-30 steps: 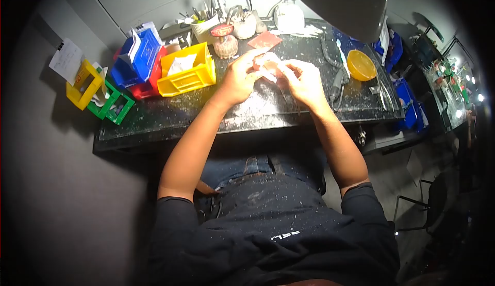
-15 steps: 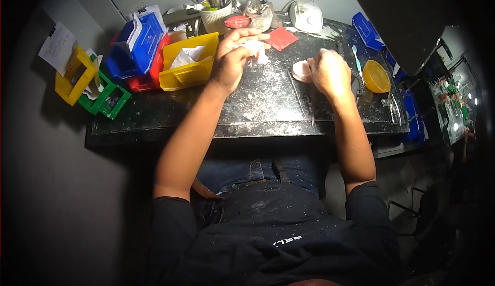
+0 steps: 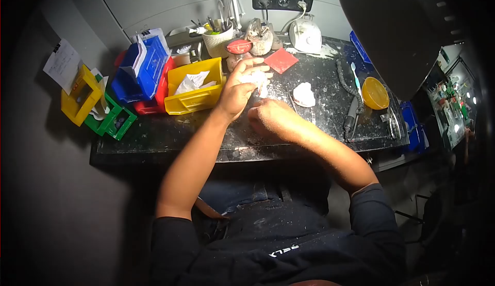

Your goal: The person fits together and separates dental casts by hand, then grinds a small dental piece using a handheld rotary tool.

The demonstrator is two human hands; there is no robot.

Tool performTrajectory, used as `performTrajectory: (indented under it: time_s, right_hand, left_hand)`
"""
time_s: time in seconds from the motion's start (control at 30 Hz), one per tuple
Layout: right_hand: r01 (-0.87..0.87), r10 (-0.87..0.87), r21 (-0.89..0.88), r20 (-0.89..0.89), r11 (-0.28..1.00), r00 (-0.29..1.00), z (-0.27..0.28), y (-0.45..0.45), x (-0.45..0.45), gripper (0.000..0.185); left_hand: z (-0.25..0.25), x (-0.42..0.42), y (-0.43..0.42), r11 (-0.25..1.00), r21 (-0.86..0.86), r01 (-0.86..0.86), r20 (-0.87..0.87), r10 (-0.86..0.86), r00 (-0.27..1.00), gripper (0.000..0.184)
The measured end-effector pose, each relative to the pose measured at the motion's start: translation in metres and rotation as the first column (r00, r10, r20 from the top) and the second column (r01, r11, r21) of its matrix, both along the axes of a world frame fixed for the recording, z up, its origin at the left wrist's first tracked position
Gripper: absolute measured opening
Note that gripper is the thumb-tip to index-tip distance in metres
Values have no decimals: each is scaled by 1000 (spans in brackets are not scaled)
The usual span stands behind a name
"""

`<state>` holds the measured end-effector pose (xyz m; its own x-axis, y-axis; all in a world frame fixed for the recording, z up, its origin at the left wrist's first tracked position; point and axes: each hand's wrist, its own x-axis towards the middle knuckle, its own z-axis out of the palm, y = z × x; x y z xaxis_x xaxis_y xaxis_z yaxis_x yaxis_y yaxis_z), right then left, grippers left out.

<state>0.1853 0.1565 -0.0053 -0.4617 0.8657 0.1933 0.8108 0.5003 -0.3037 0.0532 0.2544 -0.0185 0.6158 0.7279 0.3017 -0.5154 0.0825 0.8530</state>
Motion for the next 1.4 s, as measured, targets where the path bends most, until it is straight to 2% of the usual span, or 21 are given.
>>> performTrajectory:
  time_s: [0.07, 0.13, 0.17, 0.23, 0.3, 0.37, 0.4, 0.43, 0.47, 0.5, 0.53, 0.57, 0.67, 0.77, 0.83, 1.03, 1.13, 1.2, 1.27, 1.37, 1.4]
  right_hand:
    - [-37, 37, 59, 6, 998, 999, -3, -1, 3, 9]
    - [-100, 75, 177, 142, 979, 987, -4, -3, 7, 14]
    - [-95, 72, 171, 137, 981, 988, -5, -4, 9, 14]
    - [-184, 134, 297, 183, 937, 974, -9, -2, 17, 15]
    - [-212, 222, 231, -15, 949, 975, 5, -5, 29, 14]
    - [-112, 163, 190, -277, 975, 947, 25, -7, 47, 15]
    - [-18, 114, 308, -297, 951, 948, 31, -3, 56, 14]
    - [77, 68, 414, -323, 907, 944, 35, 0, 64, 14]
    - [161, -17, 367, -366, 916, 931, 38, 4, 71, 12]
    - [198, -16, 384, -429, 902, 903, 32, 9, 74, 16]
    - [164, 13, 397, -406, 903, 914, 26, 11, 75, 16]
    - [129, 41, 410, -381, 903, 924, 21, 12, 76, 16]
    - [116, 51, 438, -351, 892, 935, 13, 10, 69, 19]
    - [113, 54, 424, -362, 899, 931, 10, 9, 65, 20]
    - [101, 70, 412, -380, 906, 922, 9, 10, 65, 20]
    - [159, 45, 421, -436, 893, 899, 4, 10, 65, 15]
    - [369, -194, 250, -527, 895, 828, 6, 10, 67, 15]
    - [384, -212, 214, -554, 898, 805, 7, 9, 69, 16]
    - [395, -247, 134, -588, 909, 770, 8, 8, 70, 18]
    - [366, -210, 137, -615, 920, 760, 6, 7, 69, 18]
    - [367, -210, 138, -615, 920, 760, 5, 7, 69, 18]
  left_hand:
    - [-4, 0, 3, 1000, -2, 16, -12, -16, 1000, 56]
    - [-6, 0, 6, 999, -8, 37, 27, -37, 999, 52]
    - [-6, 0, 6, 999, -15, 41, 23, -41, 999, 52]
    - [-4, -1, 4, 998, -41, 47, 22, -46, 999, 55]
    - [-5, 0, 1, 998, -69, 10, 14, -9, 1000, 55]
    - [-11, -9, 12, 991, -58, 123, -78, -128, 989, 51]
    - [-16, -12, 18, 967, -12, 254, -93, -254, 963, 46]
    - [-13, -8, 8, 986, -29, 166, -163, -168, 972, 43]
    - [-7, -9, 1, 974, -86, 209, -204, -223, 953, 42]
    - [-2, -9, -4, 957, -143, 252, -243, -281, 928, 41]
    - [-2, -6, -8, 954, -143, 265, -211, -291, 933, 27]
    - [-1, -2, -11, 952, -143, 272, -215, -298, 930, 27]
    - [-5, 6, -14, 995, -52, 80, -277, -92, 957, 27]
    - [-10, 7, -14, 1000, -7, 13, -292, -14, 956, 21]
    - [-10, 5, -14, 999, -40, 13, -290, -24, 957, 19]
    - [-10, 6, -19, 997, 47, -56, -342, 69, 937, 18]
    - [-12, 8, -20, 981, 157, -116, -357, 166, 919, 19]
    - [-18, 11, -23, 958, 230, -169, -362, 246, 899, 19]
    - [-27, 14, -18, 952, 278, -131, -377, 234, 896, 20]
    - [-34, 17, -17, 912, 385, -144, -353, 290, 890, 17]
    - [-34, 15, -15, 884, 448, -133, -412, 336, 847, 17]
